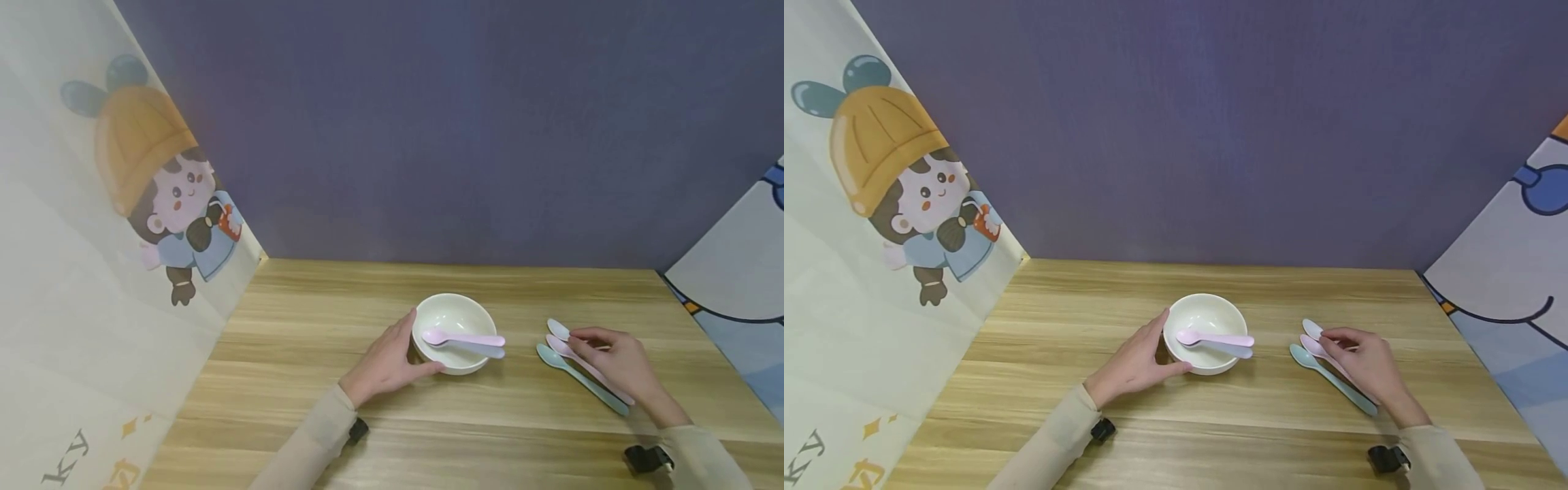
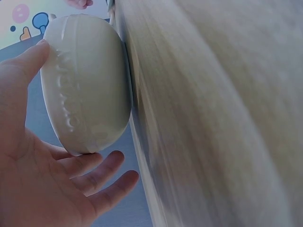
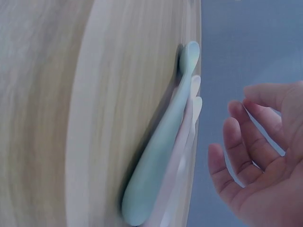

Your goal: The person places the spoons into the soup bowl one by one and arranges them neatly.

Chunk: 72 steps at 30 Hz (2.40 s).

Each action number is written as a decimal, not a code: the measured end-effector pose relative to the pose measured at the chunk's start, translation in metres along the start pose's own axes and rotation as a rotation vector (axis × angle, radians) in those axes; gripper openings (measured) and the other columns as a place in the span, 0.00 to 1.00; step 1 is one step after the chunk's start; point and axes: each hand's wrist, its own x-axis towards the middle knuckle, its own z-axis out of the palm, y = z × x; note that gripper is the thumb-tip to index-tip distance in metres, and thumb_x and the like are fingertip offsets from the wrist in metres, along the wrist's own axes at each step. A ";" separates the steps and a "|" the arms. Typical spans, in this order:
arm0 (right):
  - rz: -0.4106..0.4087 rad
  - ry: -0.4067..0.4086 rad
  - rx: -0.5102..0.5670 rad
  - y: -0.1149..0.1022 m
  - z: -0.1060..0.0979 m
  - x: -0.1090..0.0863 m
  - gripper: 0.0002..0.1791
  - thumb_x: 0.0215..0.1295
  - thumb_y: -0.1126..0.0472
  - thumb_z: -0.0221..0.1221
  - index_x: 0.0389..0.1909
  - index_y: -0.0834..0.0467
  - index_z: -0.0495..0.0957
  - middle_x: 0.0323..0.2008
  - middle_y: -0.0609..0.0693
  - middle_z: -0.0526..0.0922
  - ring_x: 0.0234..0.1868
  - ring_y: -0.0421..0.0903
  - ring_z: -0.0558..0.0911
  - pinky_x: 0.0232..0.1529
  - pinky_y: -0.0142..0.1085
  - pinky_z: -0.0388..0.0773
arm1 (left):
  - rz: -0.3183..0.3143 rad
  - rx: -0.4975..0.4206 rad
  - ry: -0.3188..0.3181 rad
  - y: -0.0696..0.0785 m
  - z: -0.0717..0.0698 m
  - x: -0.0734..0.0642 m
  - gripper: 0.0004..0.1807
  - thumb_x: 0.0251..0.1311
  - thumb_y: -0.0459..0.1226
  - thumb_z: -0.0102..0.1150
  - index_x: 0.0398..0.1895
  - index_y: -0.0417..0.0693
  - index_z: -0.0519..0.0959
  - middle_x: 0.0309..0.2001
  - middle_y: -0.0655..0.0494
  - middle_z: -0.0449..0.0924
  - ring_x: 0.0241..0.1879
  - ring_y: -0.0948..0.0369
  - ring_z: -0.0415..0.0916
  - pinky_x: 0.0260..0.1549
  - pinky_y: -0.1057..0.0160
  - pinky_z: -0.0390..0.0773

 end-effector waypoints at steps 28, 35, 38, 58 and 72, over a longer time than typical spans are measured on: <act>0.115 -0.040 -0.068 0.026 -0.008 -0.007 0.16 0.73 0.52 0.67 0.49 0.61 0.91 0.44 0.63 0.92 0.34 0.15 0.72 0.32 0.23 0.72 | -0.008 0.004 0.003 0.001 -0.001 -0.002 0.67 0.60 0.74 0.62 0.88 0.46 0.44 0.85 0.47 0.55 0.82 0.49 0.60 0.80 0.46 0.65; 0.134 -0.067 -0.074 0.034 -0.009 -0.005 0.18 0.73 0.51 0.68 0.48 0.63 0.90 0.45 0.64 0.92 0.34 0.15 0.71 0.32 0.23 0.73 | -0.012 0.013 0.002 0.001 -0.002 -0.002 0.67 0.60 0.74 0.63 0.88 0.46 0.45 0.85 0.47 0.55 0.82 0.49 0.60 0.80 0.46 0.65; 0.132 -0.072 -0.081 0.036 -0.008 -0.005 0.17 0.72 0.52 0.69 0.48 0.63 0.90 0.44 0.63 0.92 0.34 0.15 0.71 0.31 0.23 0.73 | -0.008 0.011 0.001 0.001 -0.002 -0.003 0.67 0.60 0.74 0.63 0.88 0.45 0.45 0.85 0.47 0.56 0.82 0.49 0.60 0.80 0.46 0.65; 0.173 -0.133 -0.133 0.039 -0.004 -0.002 0.21 0.72 0.50 0.69 0.51 0.64 0.89 0.45 0.61 0.92 0.40 0.45 0.86 0.31 0.27 0.74 | -0.004 -0.004 0.003 0.001 -0.001 -0.001 0.68 0.59 0.74 0.63 0.88 0.46 0.45 0.85 0.47 0.55 0.82 0.49 0.60 0.80 0.46 0.64; 0.154 -0.143 -0.143 0.038 -0.004 -0.003 0.19 0.70 0.53 0.70 0.51 0.66 0.89 0.44 0.63 0.92 0.39 0.46 0.86 0.31 0.28 0.74 | 0.004 -0.005 0.005 0.000 -0.001 -0.002 0.67 0.60 0.74 0.63 0.88 0.45 0.44 0.85 0.47 0.55 0.83 0.49 0.59 0.80 0.47 0.64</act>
